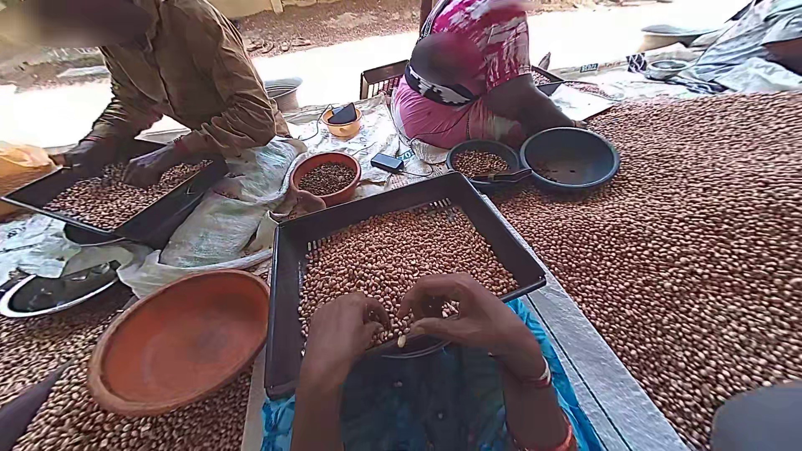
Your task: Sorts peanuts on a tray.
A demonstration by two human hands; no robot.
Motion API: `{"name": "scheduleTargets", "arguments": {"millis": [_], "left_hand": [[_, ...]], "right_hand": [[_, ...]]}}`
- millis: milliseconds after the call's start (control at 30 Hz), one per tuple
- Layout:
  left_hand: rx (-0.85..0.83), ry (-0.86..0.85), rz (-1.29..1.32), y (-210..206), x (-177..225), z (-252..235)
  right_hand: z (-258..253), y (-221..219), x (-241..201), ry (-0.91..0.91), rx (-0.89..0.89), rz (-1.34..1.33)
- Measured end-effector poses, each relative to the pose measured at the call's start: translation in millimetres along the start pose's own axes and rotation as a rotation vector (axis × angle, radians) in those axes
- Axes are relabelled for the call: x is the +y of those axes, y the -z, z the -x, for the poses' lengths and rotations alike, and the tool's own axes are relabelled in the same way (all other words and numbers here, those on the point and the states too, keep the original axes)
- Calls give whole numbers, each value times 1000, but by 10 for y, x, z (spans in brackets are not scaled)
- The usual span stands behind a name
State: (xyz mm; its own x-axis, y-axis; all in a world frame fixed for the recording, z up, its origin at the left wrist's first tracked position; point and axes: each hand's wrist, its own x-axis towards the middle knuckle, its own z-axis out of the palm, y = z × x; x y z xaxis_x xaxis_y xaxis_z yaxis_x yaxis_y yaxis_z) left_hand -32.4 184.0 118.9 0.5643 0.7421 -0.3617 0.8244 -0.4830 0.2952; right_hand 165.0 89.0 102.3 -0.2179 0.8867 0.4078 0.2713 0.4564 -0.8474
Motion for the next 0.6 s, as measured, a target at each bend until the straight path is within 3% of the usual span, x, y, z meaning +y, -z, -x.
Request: {"name": "scheduleTargets", "arguments": {"millis": [33,100,200,267,333,367,400,433,500,533,600], "left_hand": [[-7,-1,-15,-18,2,-19],[-25,12,-32,-46,3,-62],[-44,1,-27,-56,-13,-84],[41,-245,96,-75,-171,-18],[155,-737,433,-121,-412,33],[136,-909,632,-95,-458,76],[194,-940,733,-57,-493,149],[364,-839,739,-24,-542,230],[750,-425,575,29,-692,301],[838,-196,478,53,-789,302],[785,104,416,45,-1020,279]], "right_hand": [[43,67,-43,57,67,-66],[145,210,-67,3,275,57],[281,390,40,-345,506,438],[309,436,91,-537,596,632],[311,462,170,-555,741,769],[326,494,227,-540,809,818],[350,530,270,-554,862,853],[383,569,298,-597,894,865],[460,644,324,-744,888,799],[497,685,338,-828,851,714],[584,781,409,-904,752,499]]}}
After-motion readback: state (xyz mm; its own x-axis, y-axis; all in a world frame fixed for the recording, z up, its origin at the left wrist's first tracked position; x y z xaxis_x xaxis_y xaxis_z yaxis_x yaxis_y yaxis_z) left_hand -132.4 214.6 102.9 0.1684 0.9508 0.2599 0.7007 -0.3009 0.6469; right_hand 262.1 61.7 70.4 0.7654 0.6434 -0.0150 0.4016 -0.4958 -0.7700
